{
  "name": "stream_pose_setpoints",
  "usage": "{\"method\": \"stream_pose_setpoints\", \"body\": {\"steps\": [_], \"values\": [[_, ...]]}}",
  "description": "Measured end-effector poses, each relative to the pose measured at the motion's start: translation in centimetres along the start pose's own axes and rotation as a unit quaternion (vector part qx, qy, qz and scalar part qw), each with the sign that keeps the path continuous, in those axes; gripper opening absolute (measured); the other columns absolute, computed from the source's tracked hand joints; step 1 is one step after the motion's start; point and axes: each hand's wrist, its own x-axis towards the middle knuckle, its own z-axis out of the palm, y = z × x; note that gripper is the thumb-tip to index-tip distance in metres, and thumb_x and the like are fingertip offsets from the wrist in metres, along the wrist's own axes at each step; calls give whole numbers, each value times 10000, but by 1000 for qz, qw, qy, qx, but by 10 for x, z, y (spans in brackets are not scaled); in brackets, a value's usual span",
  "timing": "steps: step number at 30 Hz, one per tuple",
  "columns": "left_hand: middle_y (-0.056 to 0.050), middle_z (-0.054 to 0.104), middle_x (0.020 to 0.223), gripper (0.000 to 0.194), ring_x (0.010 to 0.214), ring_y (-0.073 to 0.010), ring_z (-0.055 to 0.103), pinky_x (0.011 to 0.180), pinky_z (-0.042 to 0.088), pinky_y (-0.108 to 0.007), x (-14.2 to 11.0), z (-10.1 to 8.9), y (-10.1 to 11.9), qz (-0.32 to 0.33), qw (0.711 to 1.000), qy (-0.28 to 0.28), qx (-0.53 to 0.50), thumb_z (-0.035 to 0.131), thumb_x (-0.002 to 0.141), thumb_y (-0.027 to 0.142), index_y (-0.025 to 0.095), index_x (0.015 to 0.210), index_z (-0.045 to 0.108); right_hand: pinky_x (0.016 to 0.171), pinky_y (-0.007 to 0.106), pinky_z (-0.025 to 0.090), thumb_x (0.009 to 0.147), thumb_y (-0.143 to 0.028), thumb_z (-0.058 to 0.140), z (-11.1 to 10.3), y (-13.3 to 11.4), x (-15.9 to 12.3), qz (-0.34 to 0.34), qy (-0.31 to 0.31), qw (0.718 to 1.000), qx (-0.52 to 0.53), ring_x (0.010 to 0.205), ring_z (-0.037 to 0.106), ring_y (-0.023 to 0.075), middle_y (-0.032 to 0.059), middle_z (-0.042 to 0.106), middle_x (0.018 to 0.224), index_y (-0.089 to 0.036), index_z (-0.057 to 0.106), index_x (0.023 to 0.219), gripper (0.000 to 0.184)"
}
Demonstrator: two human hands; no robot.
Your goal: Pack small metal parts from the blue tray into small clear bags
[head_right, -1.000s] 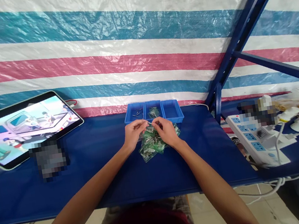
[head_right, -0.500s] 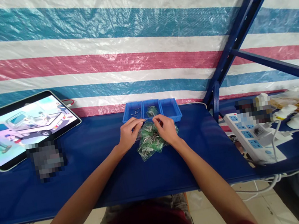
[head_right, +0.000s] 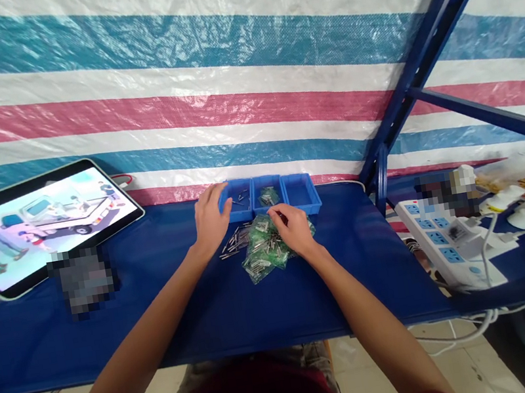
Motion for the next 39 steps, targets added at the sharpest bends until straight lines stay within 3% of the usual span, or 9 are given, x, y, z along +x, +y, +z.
{"method": "stream_pose_setpoints", "body": {"steps": [3, 7, 11, 19, 24, 27, 30, 34, 39], "values": [[-126, 630, 1143, 255, 1034, -263, 580, 896, 417, -370, 0, -1, -6, 0, 998, -65, 26, 492, 905, 256, 174, 1087, 651, 600, 270, 409, 916, -392, 477, 1, 0, 0, -6, -2, 1000, 3, 601, 548, 152, 43, 665, 725, -167, 677, 824, 315], [-57, 656, 785, 213, 690, -183, 580, 658, 406, -273, -8, 1, -4, 6, 980, -198, 11, 529, 888, 321, 184, 817, 677, 610, 281, 420, 916, -404, 469, 1, 1, 0, -5, -7, 1000, -4, 603, 549, 159, 45, 670, 734, -177, 677, 830, 320], [-53, 610, 664, 332, 609, -175, 532, 539, 305, -252, -18, 11, 2, -26, 968, -242, 62, 594, 845, 425, 181, 622, 622, 620, 288, 428, 916, -400, 464, 1, 2, 0, -6, -12, 1000, -7, 615, 557, 166, 48, 670, 737, -183, 674, 828, 314], [-36, 599, 690, 219, 626, -177, 537, 543, 323, -253, -27, 25, 3, -50, 971, -233, 28, 612, 834, 328, 193, 662, 606, 619, 288, 431, 916, -418, 456, 2, 3, 0, -9, -18, 1000, -13, 631, 568, 174, 50, 675, 745, -191, 677, 818, 332], [-57, 618, 814, 259, 729, -181, 568, 689, 405, -276, -20, 14, 0, 6, 986, -167, -26, 409, 948, 344, 183, 837, 579, 611, 285, 432, 925, -411, 461, 0, -1, -1, -2, 1, 1000, -4, 593, 539, 155, 36, 641, 698, -184, 678, 838, 326], [-67, 627, 833, 300, 768, -180, 584, 722, 417, -267, -17, 4, -1, 74, 982, -164, -59, 336, 973, 366, 186, 905, 566, 605, 286, 456, 909, -426, 497, -2, -2, 0, -1, 7, 1000, 13, 652, 551, 155, 66, 646, 886, -195, 660, 1052, 316], [-54, 627, 788, 291, 746, -172, 598, 722, 430, -257, -20, 1, 2, 90, 977, -165, -98, 361, 964, 383, 193, 888, 568, 592, 286, 475, 855, -463, 583, -2, -3, 1, -27, -48, 998, 33, 729, 568, 166, 95, 613, 1060, -222, 612, 1181, 406], [2, 578, 658, 274, 600, -133, 568, 656, 444, -240, -26, 6, 15, 5, 966, -153, -209, 440, 933, 431, 195, 877, 568, 595, 294, 440, 894, -459, 528, -1, -4, 1, -48, -77, 996, 11, 626, 536, 166, 41, 597, 688, -201, 673, 758, 326], [-11, 629, 736, 305, 577, -125, 570, 566, 460, -235, -24, 11, 28, -126, 893, -200, -382, 650, 794, 458, 173, 891, 597, 504, 283, 391, 855, -504, 567, -1, -3, 0, 28, -46, 997, 59, 469, 489, 144, 5, 537, 491, -198, 583, 550, 432]]}}
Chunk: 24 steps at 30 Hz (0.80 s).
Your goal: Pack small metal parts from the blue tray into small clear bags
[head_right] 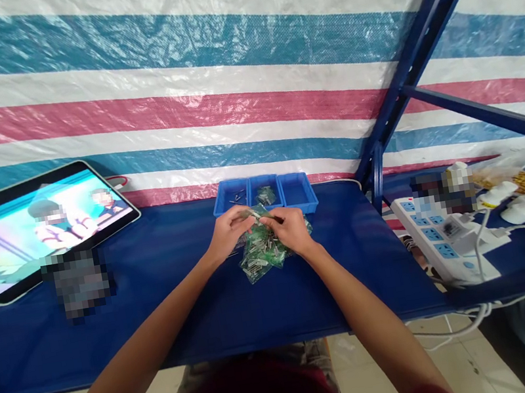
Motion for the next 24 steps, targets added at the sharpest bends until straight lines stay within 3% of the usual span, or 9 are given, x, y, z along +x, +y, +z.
{"method": "stream_pose_setpoints", "body": {"steps": [5, 7, 10, 12, 16, 18, 21, 24], "values": [[5, 559, 564, 296, 525, -117, 522, 537, 426, -237, 3, -1, 5, -6, 1000, 16, 5, 670, 786, 404, 154, 651, 586, 474, 291, 431, 845, -511, 578, 1, -2, -1, 55, -34, 992, 105, 436, 544, 157, 12, 579, 484, -194, 617, 598, 404], [19, 525, 525, 304, 490, -107, 494, 512, 403, -234, 3, -1, 6, -10, 1000, 24, 4, 668, 789, 406, 155, 646, 573, 485, 304, 469, 868, -505, 546, 1, -4, -2, 60, -50, 988, 134, 449, 568, 163, 17, 614, 546, -200, 685, 775, 347], [47, 521, 532, 279, 454, -96, 481, 492, 397, -224, 4, -1, 6, -32, 998, 12, -53, 696, 770, 413, 174, 862, 586, 550, 326, 522, 916, -440, 488, 0, -6, -3, 41, -60, 987, 145, 508, 606, 171, 7, 642, 631, -247, 620, 1191, 360], [72, 515, 542, 394, 436, -87, 476, 485, 398, -213, 6, -2, 4, -52, 992, -1, -115, 724, 749, 407, 207, 1029, 533, 630, 340, 544, 947, -370, 427, -1, -5, -4, 1, -59, 992, 115, 589, 634, 173, 14, 662, 704, -269, 567, 1280, 374], [68, 483, 551, 374, 449, -74, 460, 481, 376, -203, 7, -6, -1, -85, 978, -26, -189, 735, 738, 427, 192, 964, 551, 761, 356, 550, 930, -281, 418, 0, -1, -4, -91, -47, 995, 16, 917, 648, 201, 74, 647, 1122, -262, 610, 1222, 350], [44, 490, 571, 358, 472, -77, 461, 491, 378, -213, 8, -8, -2, -90, 981, -39, -169, 705, 758, 474, 165, 903, 598, 787, 354, 545, 905, -288, 483, 2, 2, -2, -121, -11, 992, -18, 1069, 598, 230, 101, 601, 1210, -232, 642, 1147, 295], [-11, 549, 684, 432, 516, -83, 458, 512, 387, -230, 9, -10, -1, -63, 995, -41, -58, 585, 822, 567, 143, 854, 657, 764, 336, 535, 905, -303, 519, 4, 7, 0, -125, 45, 990, -50, 976, 625, 222, 105, 652, 1054, -206, 671, 943, 185], [-65, 603, 883, 454, 611, -100, 491, 550, 396, -234, 9, -12, 2, 11, 996, -39, 74, 579, 811, 587, 145, 784, 682, 708, 315, 521, 915, -299, 514, 5, 11, 1, -121, 40, 990, -63, 745, 635, 187, 59, 677, 819, -202, 654, 853, 181]]}}
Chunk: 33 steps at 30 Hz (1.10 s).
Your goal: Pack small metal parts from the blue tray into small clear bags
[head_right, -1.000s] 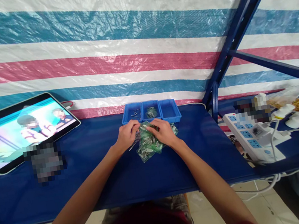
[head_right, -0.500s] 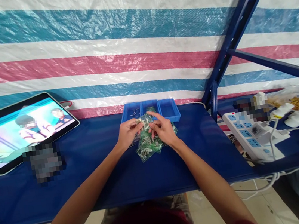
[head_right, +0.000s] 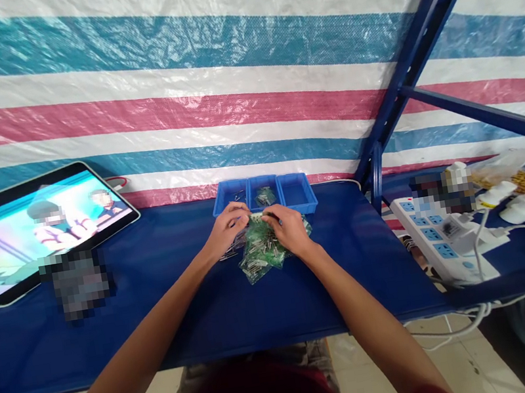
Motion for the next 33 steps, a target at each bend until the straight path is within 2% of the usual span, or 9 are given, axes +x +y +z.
{"method": "stream_pose_setpoints", "body": {"steps": [5, 11, 14, 17, 21, 24, 28, 30, 33], "values": [[-22, 594, 613, 386, 531, -106, 491, 528, 388, -232, -3, 1, 4, -15, 999, -32, 39, 582, 841, 490, 139, 698, 655, 705, 314, 528, 892, -273, 534, -2, -4, -1, 11, 23, 1000, 7, 681, 614, 166, 43, 685, 857, -218, 629, 1069, 208], [44, 572, 520, 460, 458, -135, 580, 498, 448, -236, -4, 11, -1, -96, 979, 62, -170, 691, 775, 418, 166, 1135, 557, 920, 428, 495, 858, -146, 450, -7, -5, 1, -78, -23, 997, -5, 1092, 582, 225, 96, 574, 1275, -251, 626, 1164, 369], [22, 579, 553, 384, 466, -128, 573, 504, 458, -245, -3, 11, -4, -99, 976, 60, -186, 654, 791, 487, 151, 968, 603, 896, 414, 502, 875, -184, 465, -4, -2, 1, -70, -26, 997, -5, 1056, 600, 227, 92, 638, 1137, -243, 679, 1072, 297], [-35, 633, 708, 384, 568, -126, 581, 531, 457, -244, -2, 8, -5, -69, 990, 45, -118, 630, 795, 520, 136, 806, 646, 754, 353, 522, 895, -284, 528, -3, -3, 1, 2, 1, 1000, 25, 798, 647, 205, 65, 683, 860, -220, 702, 938, 190], [-27, 638, 731, 318, 627, -139, 600, 594, 477, -253, -2, 3, -3, -69, 992, -9, -102, 708, 747, 438, 146, 861, 654, 609, 307, 503, 891, -365, 559, -6, -6, -1, 116, -17, 989, 91, 525, 588, 161, -18, 610, 605, -226, 621, 1126, 281], [28, 589, 598, 372, 506, -118, 564, 534, 462, -243, -2, 1, 1, -112, 977, -25, -179, 710, 758, 402, 176, 1025, 580, 670, 319, 523, 951, -346, 414, -10, -6, 0, 93, -16, 991, 90, 713, 642, 176, 40, 668, 874, -251, 558, 1237, 334], [80, 533, 529, 499, 416, -94, 496, 458, 409, -212, -3, -3, 8, -128, 958, -27, -256, 734, 741, 383, 227, 1129, 462, 834, 391, 521, 906, -295, 467, -10, -6, 2, -18, -38, 997, 68, 1069, 580, 226, 110, 479, 1340, -260, 567, 1245, 356], [81, 516, 508, 459, 403, -94, 483, 440, 385, -204, -3, -6, 11, -130, 958, -38, -254, 720, 752, 405, 223, 1094, 473, 873, 417, 502, 890, -291, 501, -8, -6, 3, -35, -48, 997, 54, 1045, 581, 229, 110, 535, 1269, -246, 637, 1122, 273], [81, 450, 431, 333, 340, -71, 386, 402, 301, -193, -1, -12, 12, -126, 975, -37, -176, 628, 819, 475, 190, 975, 555, 755, 382, 515, 885, -351, 537, -9, -6, 3, 31, -58, 995, 71, 802, 612, 207, 78, 655, 889, -200, 674, 847, 207]]}}
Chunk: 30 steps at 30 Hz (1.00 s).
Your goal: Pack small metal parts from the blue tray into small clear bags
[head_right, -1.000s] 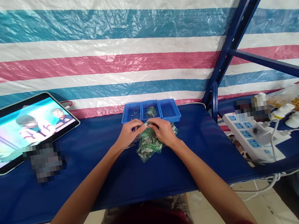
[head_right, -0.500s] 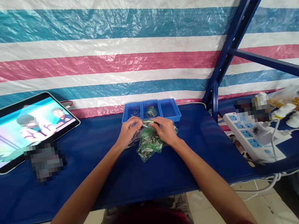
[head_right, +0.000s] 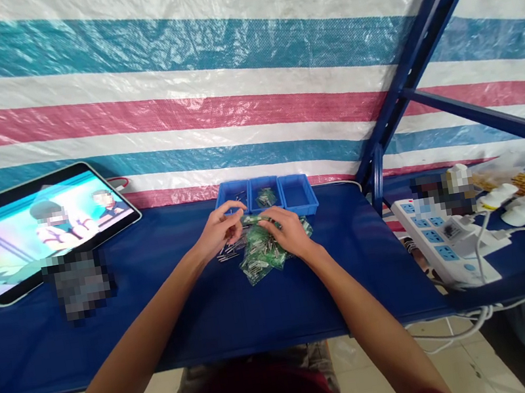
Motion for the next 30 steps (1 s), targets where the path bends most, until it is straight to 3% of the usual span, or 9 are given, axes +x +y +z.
{"method": "stream_pose_setpoints", "body": {"steps": [3, 6, 8, 11, 15, 18, 22, 26, 30], "values": [[75, 367, 371, 366, 331, -67, 334, 420, 281, -205, 2, -12, 1, 44, 986, 83, 137, 536, 868, 508, 160, 785, 611, 501, 288, 449, 812, -454, 635, -5, 1, 1, 134, -95, 980, 111, 482, 498, 131, -1, 548, 539, -181, 594, 623, 334], [56, 412, 400, 378, 388, -88, 407, 480, 329, -213, 2, -29, 4, 68, 954, 106, 271, 533, 857, 492, 160, 694, 615, 426, 255, 417, 716, -475, 732, -7, 3, 4, 237, -166, 927, 239, 390, 452, 92, -17, 548, 488, -168, 577, 579, 370], [32, 498, 452, 376, 456, -110, 477, 528, 358, -220, 2, -42, 7, 79, 924, 67, 367, 512, 858, 475, 169, 671, 624, 484, 269, 501, 699, -468, 748, -6, 5, 6, 279, -19, 910, 305, 468, 572, 120, 15, 656, 632, -164, 646, 762, 327], [-1, 601, 539, 351, 548, -141, 547, 593, 381, -238, 1, -60, 13, 41, 858, 57, 508, 481, 867, 403, 184, 639, 633, 673, 331, 594, 723, -391, 743, -3, 8, 9, 319, 104, 879, 339, 704, 706, 184, 69, 725, 941, -184, 584, 1154, 504], [-57, 702, 728, 240, 752, -220, 630, 669, 428, -270, 0, -79, 16, -96, 762, 128, 628, 507, 831, 321, 208, 754, 704, 620, 325, 596, 768, -397, 669, -4, 14, 10, 317, 163, 887, 294, 656, 703, 182, 64, 729, 915, -182, 545, 1179, 480], [-102, 721, 900, 241, 887, -281, 643, 714, 460, -307, -3, -89, 17, -149, 719, 196, 650, 502, 817, 283, 207, 881, 722, 538, 290, 565, 742, -416, 664, -4, 14, 9, 295, 150, 906, 262, 559, 663, 153, 23, 711, 787, -181, 597, 1041, 385], [-103, 722, 968, 252, 931, -286, 646, 754, 473, -314, -4, -95, 16, -144, 730, 227, 629, 499, 814, 249, 202, 932, 716, 525, 292, 545, 718, -411, 655, -1, 12, 8, 282, 118, 920, 245, 533, 633, 144, 15, 678, 735, -176, 636, 935, 320], [-68, 735, 836, 223, 833, -249, 663, 721, 468, -274, 0, -83, 8, -151, 802, 46, 577, 617, 766, 396, 205, 782, 731, 526, 290, 536, 718, -400, 640, 2, 11, 7, 273, 89, 928, 236, 527, 621, 136, 16, 661, 734, -169, 652, 877, 281], [-78, 731, 877, 256, 841, -261, 657, 715, 466, -286, 4, -56, -5, -156, 782, 7, 603, 663, 725, 453, 212, 777, 728, 521, 275, 531, 725, -408, 633, 3, 11, 6, 270, 69, 934, 224, 533, 618, 132, 18, 655, 728, -167, 659, 864, 280]]}}
